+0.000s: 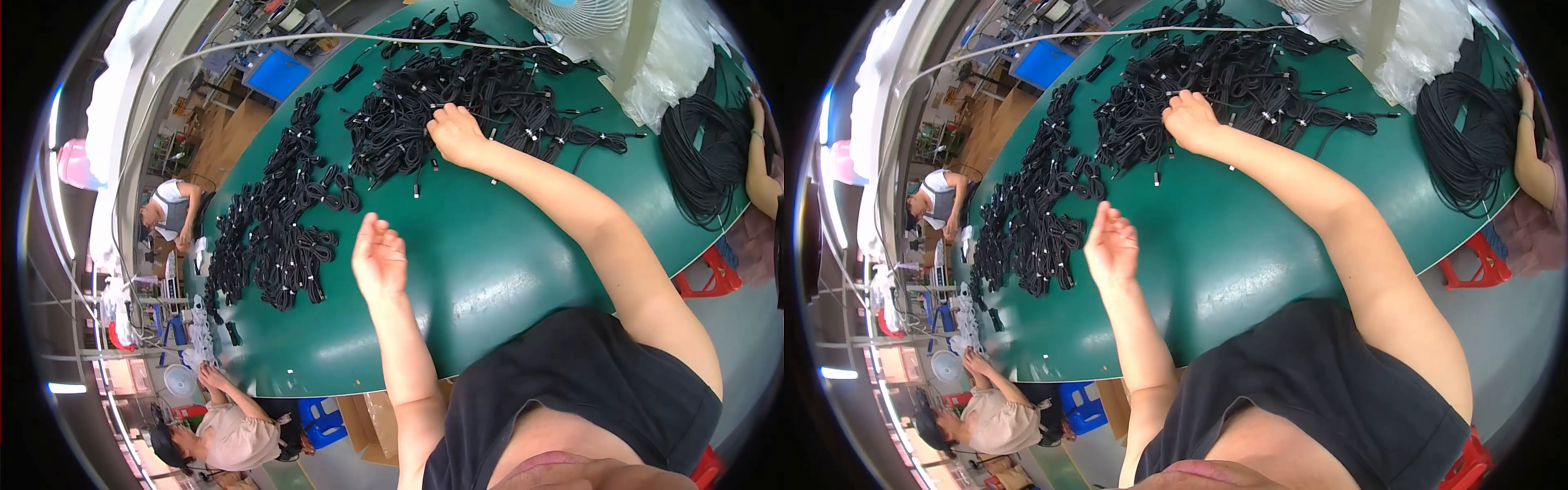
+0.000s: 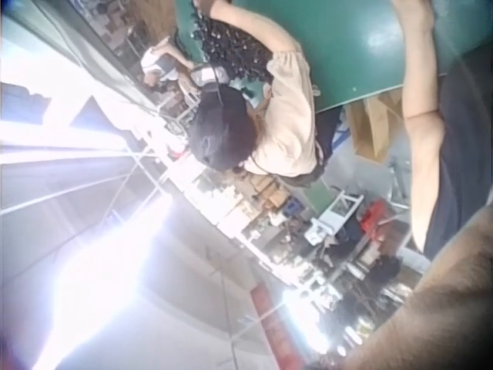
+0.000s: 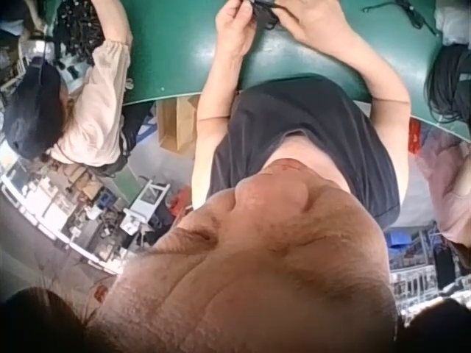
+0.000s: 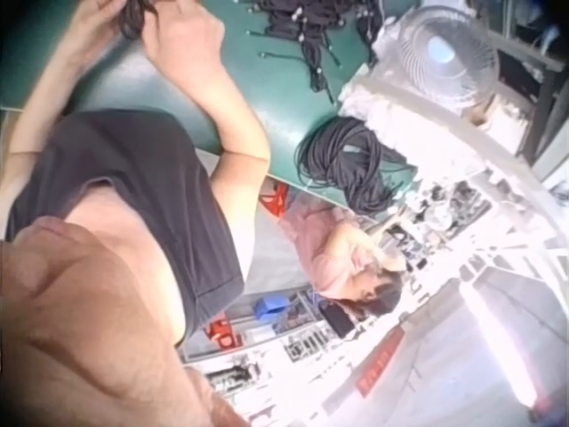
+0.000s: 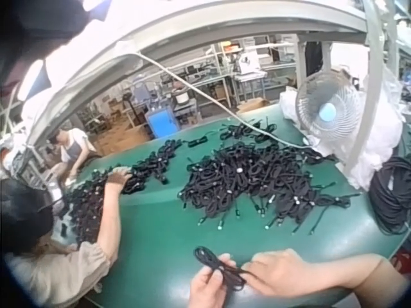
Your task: Bundling black USB cables into uniform loops and securing them with plastic ties at a factory workbench.
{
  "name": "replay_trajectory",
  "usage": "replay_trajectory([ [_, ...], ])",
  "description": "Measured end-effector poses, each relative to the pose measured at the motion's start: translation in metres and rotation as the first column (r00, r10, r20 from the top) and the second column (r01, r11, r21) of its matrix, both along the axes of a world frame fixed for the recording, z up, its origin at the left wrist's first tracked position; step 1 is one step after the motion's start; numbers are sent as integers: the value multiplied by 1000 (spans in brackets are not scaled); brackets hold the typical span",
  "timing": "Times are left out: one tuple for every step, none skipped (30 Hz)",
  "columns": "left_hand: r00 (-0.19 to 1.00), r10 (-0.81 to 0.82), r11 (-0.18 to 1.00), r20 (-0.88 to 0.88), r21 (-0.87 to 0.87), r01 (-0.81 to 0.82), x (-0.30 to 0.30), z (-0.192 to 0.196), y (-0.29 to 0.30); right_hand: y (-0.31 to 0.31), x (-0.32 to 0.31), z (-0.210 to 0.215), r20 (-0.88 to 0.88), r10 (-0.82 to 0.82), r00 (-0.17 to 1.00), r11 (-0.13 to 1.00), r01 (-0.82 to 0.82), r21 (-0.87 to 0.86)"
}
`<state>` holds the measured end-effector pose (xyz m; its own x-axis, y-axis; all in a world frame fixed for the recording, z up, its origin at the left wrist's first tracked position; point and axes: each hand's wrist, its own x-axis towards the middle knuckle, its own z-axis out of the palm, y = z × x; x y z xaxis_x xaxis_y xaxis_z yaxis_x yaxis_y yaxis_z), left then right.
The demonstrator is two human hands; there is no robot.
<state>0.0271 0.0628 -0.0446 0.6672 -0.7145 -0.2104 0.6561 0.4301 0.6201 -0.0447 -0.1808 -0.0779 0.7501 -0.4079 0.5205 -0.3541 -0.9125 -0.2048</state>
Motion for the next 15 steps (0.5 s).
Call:
replay_trajectory([
  [999, -23, 999, 27, 23, 22, -8, -4, 1, -1, 5, 2, -49, -30, 998, 999, 32, 40],
  [998, -46, 998, 52, 47, 44, -17, -7, 3, -1, 5, 1, -52, -16, 999, 999, 18, 33],
  [993, -54, 995, 103, 93, 44, -25, -7, 6, 5, 1, 9, -2, 25, 1000, 982, -24, 187],
  [987, -80, 992, 138, 105, 66, -31, -8, 7, 11, -6, 19, 46, 58, 997, 939, -70, 336],
  [986, -95, 989, 139, 125, 78, -37, -8, 9, 20, -15, 31, 34, 85, 996, 958, -91, 270],
  [983, -122, 984, 135, 148, 102, -41, -9, 9, 22, -15, 28, 21, 99, 995, 957, -101, 272],
  [981, -148, 979, 126, 157, 127, -46, -8, 7, 21, -14, 24, 9, 78, 997, 983, -79, 168],
  [984, -136, 981, 115, 156, 118, -52, -11, 10, 20, -12, 20, 2, 56, 998, 997, -56, 61],
  [980, -162, 978, 115, 151, 144, -57, -12, 7, 14, -8, 11, -63, 26, 998, 996, -21, 84],
  [975, -191, 974, 117, 146, 174, -60, -13, 4, 8, -4, -3, -63, 20, 998, 997, -16, 78],
  [971, -216, 969, 99, 143, 201, -64, -14, 3, 1, 1, -16, -44, 11, 999, 990, -5, 144],
  [969, -227, 967, 102, 145, 211, -68, -13, 5, 0, 4, -18, -25, 7, 1000, 977, -2, 212],
  [966, -241, 963, 99, 149, 225, -71, -13, 6, -5, 5, -18, -112, -10, 994, 972, 36, 232],
  [962, -256, 958, 96, 154, 240, -72, -13, 8, -6, 3, -21, -110, -13, 994, 973, 38, 230],
  [964, -238, 959, 122, 186, 214, -72, -12, 14, 2, 1, -13, -57, -12, 998, 954, 28, 298],
])
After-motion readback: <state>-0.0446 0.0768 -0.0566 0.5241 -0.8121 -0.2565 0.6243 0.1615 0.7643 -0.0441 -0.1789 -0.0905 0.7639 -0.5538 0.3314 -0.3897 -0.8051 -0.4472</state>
